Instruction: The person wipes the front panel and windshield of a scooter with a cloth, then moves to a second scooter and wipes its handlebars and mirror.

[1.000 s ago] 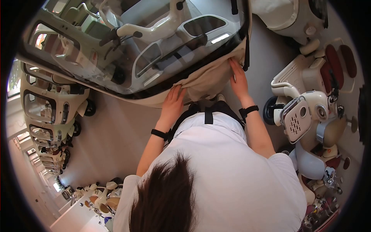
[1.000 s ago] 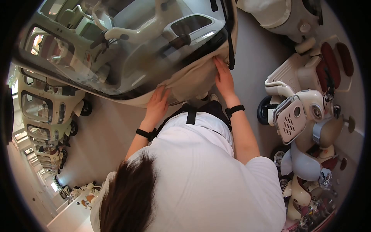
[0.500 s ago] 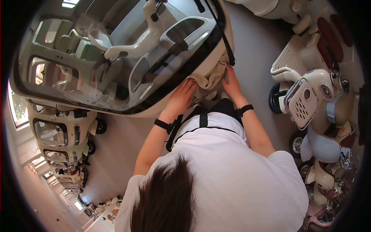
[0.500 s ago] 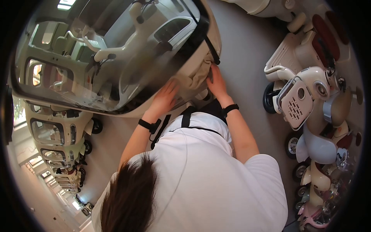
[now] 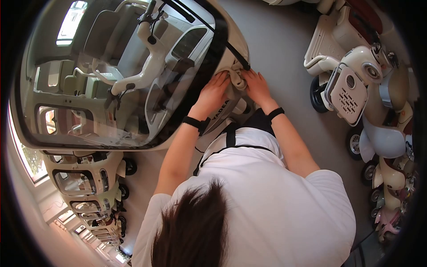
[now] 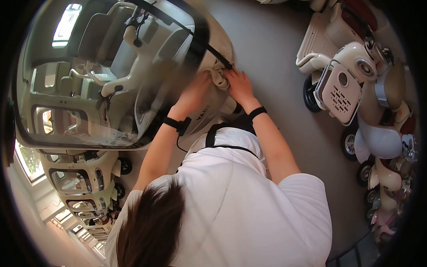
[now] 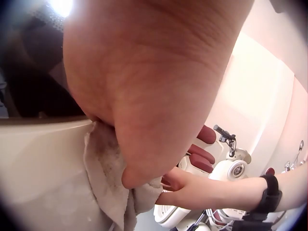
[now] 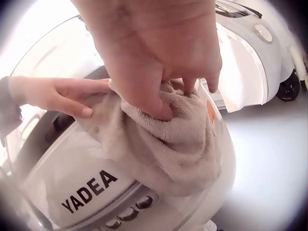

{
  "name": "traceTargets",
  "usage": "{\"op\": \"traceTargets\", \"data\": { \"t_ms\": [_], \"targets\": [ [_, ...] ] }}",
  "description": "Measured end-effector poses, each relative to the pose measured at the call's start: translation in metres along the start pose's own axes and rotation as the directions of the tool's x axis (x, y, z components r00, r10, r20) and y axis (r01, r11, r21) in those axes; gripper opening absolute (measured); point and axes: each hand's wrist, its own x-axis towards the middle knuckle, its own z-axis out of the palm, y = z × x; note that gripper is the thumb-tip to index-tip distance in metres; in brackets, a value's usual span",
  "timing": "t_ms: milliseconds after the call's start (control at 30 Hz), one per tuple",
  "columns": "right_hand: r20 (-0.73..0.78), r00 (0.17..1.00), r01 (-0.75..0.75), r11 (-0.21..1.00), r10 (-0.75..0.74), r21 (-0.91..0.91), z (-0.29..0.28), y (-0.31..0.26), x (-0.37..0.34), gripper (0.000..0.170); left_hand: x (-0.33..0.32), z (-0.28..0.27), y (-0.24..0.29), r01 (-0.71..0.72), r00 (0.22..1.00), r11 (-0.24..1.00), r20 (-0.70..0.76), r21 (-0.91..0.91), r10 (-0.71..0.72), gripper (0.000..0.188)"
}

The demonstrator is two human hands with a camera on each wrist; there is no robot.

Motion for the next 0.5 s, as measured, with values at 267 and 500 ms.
{"op": "traceTargets", "data": {
  "t_ms": [267,500],
  "targets": [
    [0.143,0.988,-0.105,0.909,0.051,0.404,-0.006,-0.016,0.003,0.07,-0.019,0.002,0.001,0.062,0.998,0.998,-0.001,-0.013,-0.062,0.062],
    [0.244,0.97,-0.118,0.884,0.004,0.453,0.001,-0.024,-0.021,0.071,-0.071,-0.008,0.019,0.2,0.979,0.979,0.043,-0.037,-0.198,0.07]
  ]
}}
